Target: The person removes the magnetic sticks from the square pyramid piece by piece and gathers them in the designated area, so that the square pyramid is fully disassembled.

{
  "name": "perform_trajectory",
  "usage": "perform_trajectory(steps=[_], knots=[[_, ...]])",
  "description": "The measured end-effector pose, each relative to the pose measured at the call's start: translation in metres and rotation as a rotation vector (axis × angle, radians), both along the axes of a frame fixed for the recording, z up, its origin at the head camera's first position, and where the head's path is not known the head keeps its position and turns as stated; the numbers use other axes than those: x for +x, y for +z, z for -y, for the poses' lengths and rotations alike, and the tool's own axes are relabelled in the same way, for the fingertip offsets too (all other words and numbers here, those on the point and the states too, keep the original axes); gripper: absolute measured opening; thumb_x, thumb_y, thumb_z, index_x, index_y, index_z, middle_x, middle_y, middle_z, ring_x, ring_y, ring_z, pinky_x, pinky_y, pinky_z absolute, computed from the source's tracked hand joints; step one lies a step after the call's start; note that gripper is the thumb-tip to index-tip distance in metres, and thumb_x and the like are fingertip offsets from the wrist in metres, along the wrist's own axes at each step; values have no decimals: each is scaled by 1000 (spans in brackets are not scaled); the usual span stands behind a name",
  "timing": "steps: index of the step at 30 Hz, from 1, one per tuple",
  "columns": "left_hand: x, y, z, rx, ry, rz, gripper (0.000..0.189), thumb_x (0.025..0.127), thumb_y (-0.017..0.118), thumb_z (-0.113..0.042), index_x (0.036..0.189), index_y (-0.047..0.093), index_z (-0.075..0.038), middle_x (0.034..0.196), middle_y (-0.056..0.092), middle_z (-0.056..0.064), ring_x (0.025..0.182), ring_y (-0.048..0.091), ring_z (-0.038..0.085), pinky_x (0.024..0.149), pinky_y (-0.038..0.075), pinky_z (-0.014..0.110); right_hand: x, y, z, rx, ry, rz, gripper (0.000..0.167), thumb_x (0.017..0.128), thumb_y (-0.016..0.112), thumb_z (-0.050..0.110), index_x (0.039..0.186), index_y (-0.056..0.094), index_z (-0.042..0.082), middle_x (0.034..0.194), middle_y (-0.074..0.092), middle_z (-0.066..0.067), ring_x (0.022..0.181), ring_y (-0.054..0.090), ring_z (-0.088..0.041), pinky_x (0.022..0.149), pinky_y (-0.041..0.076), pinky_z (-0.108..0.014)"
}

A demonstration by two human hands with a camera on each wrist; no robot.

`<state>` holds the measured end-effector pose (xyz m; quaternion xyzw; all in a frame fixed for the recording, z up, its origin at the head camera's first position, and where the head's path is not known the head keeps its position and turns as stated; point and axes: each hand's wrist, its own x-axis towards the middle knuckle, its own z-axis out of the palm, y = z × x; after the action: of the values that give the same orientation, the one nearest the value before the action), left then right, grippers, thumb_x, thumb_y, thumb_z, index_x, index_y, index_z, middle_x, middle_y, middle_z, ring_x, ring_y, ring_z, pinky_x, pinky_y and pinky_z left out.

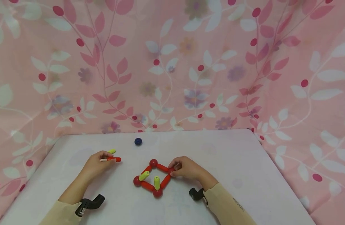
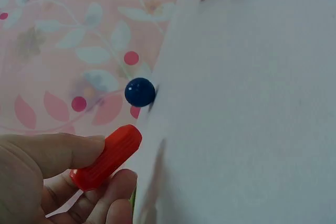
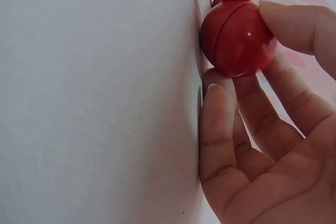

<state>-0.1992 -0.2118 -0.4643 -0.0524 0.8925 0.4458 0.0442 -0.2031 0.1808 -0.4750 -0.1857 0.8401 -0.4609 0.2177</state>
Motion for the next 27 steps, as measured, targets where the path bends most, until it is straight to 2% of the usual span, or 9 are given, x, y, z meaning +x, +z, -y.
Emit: perform_trajectory(steps=[4, 9, 17, 23, 27], knots=[[1, -2, 10, -29, 9, -6, 27, 90, 76, -20, 108, 66, -3, 107, 66, 16, 89, 59, 26, 69, 48, 32, 1, 1, 0, 18, -13, -7, 17, 89, 77, 14, 105, 73, 17, 100, 67, 2, 94, 59, -21, 80, 53, -33], [2, -10, 17, -113, 4, -28, 23, 87, 79, -16, 103, 68, -5, 96, 66, 9, 87, 56, 25, 73, 44, 34, 1, 1, -2, 31, -23, -12, 17, 89, 76, 13, 106, 74, 17, 101, 68, 2, 95, 60, -20, 82, 53, -32], [-1, -14, 27, -184, 14, -68, 25, 87, 79, -16, 106, 68, -4, 97, 66, 12, 87, 59, 27, 73, 46, 38, -2, 1, 0, -7, -14, -15, 19, 89, 75, 10, 108, 73, 12, 100, 68, 0, 94, 60, -20, 83, 54, -34], [5, -5, 21, -224, 36, -100, 25, 89, 74, -15, 111, 68, -2, 112, 64, 22, 101, 59, 37, 84, 49, 51, -4, 4, 1, 12, -14, -28, 20, 89, 75, 7, 108, 74, 12, 102, 69, 1, 95, 60, -20, 85, 54, -34], [11, 5, 12, -236, 33, -161, 25, 89, 74, -14, 110, 69, -2, 116, 63, 25, 107, 57, 40, 88, 48, 54, -7, 6, 2, 23, -11, -39, 21, 89, 74, 6, 109, 74, 13, 104, 69, 1, 97, 60, -20, 88, 53, -38]])
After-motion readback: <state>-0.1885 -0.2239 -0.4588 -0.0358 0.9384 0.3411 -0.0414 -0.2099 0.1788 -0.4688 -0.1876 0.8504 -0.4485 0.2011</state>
